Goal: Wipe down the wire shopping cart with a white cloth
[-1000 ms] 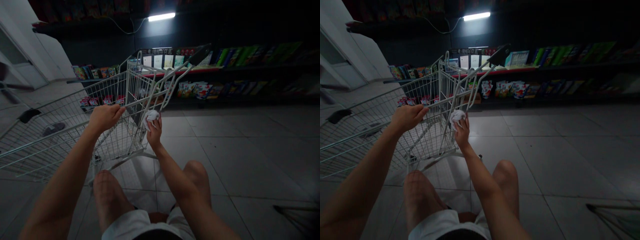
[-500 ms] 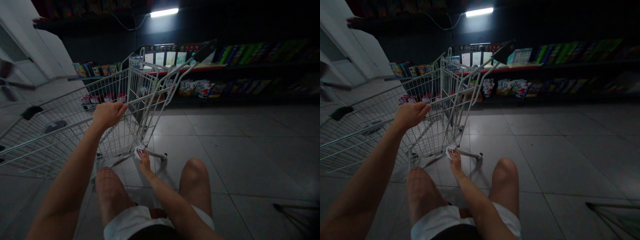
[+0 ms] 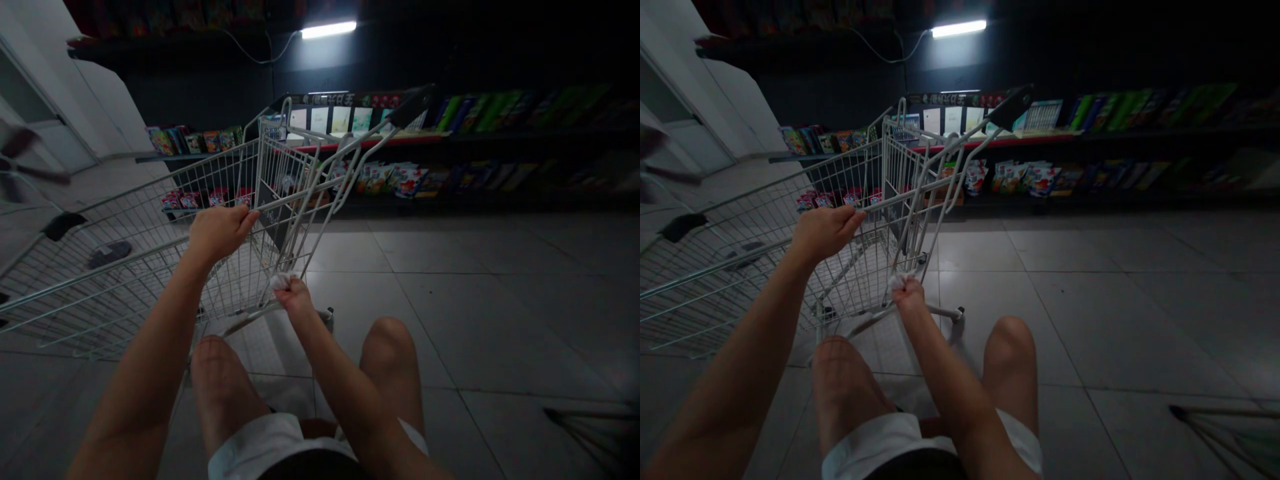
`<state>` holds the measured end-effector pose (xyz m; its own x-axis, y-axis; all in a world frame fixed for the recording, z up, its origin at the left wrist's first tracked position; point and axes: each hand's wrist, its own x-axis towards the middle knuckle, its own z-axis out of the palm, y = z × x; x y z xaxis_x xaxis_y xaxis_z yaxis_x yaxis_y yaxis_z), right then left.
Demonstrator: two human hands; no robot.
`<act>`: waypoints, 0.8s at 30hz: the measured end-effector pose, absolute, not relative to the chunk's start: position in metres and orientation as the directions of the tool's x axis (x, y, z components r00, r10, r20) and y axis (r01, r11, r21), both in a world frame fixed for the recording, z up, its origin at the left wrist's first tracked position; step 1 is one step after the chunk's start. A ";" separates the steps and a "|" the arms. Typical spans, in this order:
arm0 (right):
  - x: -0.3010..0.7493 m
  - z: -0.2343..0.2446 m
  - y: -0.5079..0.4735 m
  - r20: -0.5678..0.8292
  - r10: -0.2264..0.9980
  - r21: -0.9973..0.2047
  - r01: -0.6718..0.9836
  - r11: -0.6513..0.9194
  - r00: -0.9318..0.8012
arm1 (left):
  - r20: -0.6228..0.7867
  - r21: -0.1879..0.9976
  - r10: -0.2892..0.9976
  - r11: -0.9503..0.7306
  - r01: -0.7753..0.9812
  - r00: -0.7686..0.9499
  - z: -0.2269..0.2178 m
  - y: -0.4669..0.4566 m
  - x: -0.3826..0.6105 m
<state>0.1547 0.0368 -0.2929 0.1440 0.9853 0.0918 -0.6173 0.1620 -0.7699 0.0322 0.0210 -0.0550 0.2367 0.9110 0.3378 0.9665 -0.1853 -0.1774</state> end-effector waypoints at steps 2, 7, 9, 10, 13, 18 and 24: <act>0.174 -0.269 0.040 0.071 0.979 -0.744 -0.644 0.179 0.190 | 0.330 -0.178 0.914 -0.185 0.966 0.236 -0.055 0.021 0.033; 0.225 -0.211 0.050 0.364 0.723 -0.812 -0.182 0.555 0.587 | 0.331 -0.187 0.915 -0.177 0.966 0.231 -0.054 0.021 0.032; 0.236 -0.206 0.063 0.592 0.553 -0.777 0.233 0.585 0.587 | 0.329 -0.196 0.915 -0.177 0.965 0.235 -0.053 0.021 0.031; 0.238 -0.210 0.069 0.681 0.507 -0.726 0.395 0.563 0.529 | 0.327 -0.200 0.914 -0.181 0.963 0.240 -0.053 0.020 0.031; 0.232 -0.248 0.079 0.771 0.537 -0.614 0.621 0.487 0.342 | 0.326 -0.210 0.911 -0.193 0.959 0.254 -0.052 0.020 0.031; 0.212 -0.343 0.044 0.591 0.780 -0.752 0.489 0.441 0.206 | 0.324 -0.203 0.908 -0.209 0.957 0.267 -0.051 0.019 0.032; 0.234 -0.367 0.017 0.317 0.912 -0.949 0.092 0.303 0.260 | 0.290 -0.238 0.919 -0.200 0.951 0.266 -0.046 0.015 0.031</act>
